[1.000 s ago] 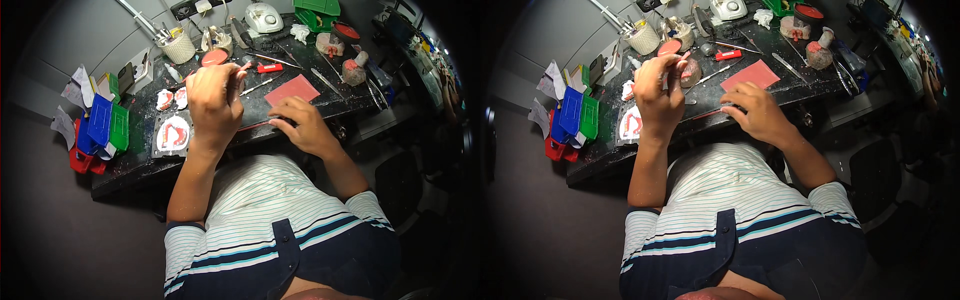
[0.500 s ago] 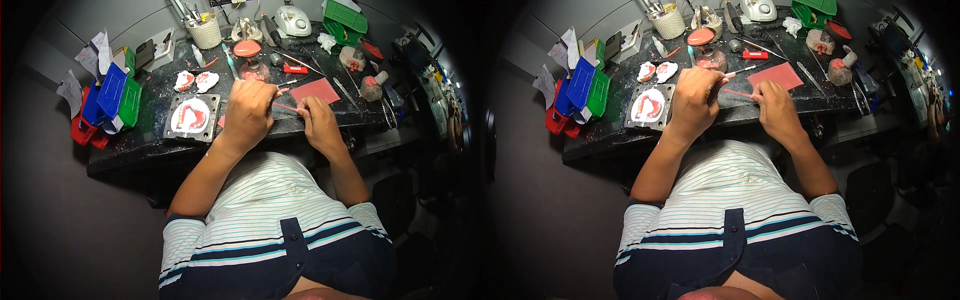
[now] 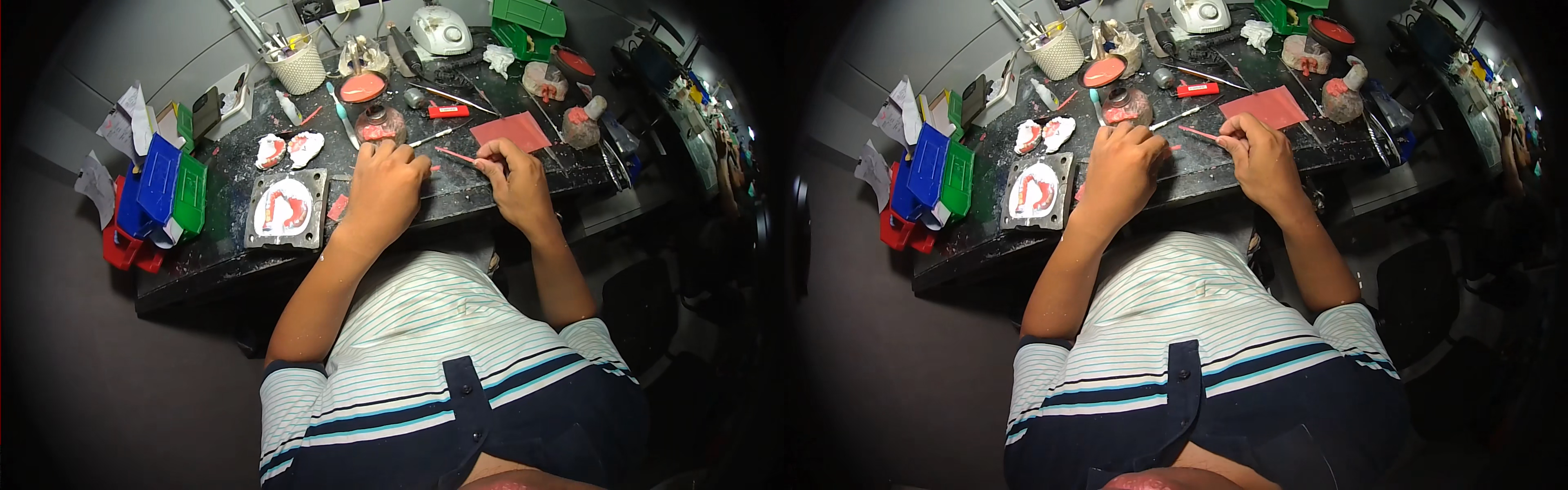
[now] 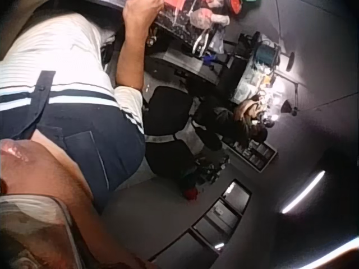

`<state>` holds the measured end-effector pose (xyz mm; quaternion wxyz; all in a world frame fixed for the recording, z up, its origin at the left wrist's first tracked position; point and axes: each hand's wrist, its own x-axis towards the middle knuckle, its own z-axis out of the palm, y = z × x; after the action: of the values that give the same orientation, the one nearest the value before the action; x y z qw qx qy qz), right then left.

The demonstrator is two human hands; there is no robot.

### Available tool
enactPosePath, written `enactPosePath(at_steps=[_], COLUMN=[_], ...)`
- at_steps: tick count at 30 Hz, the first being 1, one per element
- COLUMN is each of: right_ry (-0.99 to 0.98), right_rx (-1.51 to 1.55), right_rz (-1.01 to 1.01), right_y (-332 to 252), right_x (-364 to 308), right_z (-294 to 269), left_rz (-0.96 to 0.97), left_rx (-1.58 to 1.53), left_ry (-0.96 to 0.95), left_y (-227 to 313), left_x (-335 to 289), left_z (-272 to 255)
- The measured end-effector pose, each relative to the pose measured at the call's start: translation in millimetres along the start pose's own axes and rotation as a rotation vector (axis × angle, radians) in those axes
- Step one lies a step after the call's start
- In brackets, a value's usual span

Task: The person works at a cluttered workbench, using a brush to apply a pink substance to a dental mold. They then use a metal spatula to cut and shape a pink sheet of material, repeatedly applying and smoothing it onto the mold.

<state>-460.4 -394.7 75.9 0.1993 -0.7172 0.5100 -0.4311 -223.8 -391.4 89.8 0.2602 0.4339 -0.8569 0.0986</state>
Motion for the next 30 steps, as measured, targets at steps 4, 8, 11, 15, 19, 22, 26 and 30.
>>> enactPosePath(at_steps=[4,8,11,15,19,22,26,30], right_ry=[-0.083,0.091,0.301,0.289,0.232,0.366,0.548,0.589], right_rx=[0.036,-0.053,-0.519,-0.647,-0.393,-0.238,0.263,0.514], right_rz=[-0.037,-0.061,-0.078,0.134,0.227,0.172,0.095,0.045], right_y=[-6,15,42,58,52,67,53,24], right_x=[2,12,23,29,32,30,20,5], right_z=[1,-6,-33,-46,-53,-54,-63,-70], left_rz=[0.081,0.098,0.102,0.102,0.134,0.156,0.202,0.238], left_rx=[-0.055,-0.043,-0.057,-0.120,-0.125,-0.156,-0.235,-0.327], left_ry=[-0.006,0.081,0.083,0.040,0.019,0.001,0.034,0.080], left_y=[12,16,18,26,32,38,50,67], left_x=[7,11,12,14,16,18,24,35], left_z=[-1,2,4,6,11,10,7,4])
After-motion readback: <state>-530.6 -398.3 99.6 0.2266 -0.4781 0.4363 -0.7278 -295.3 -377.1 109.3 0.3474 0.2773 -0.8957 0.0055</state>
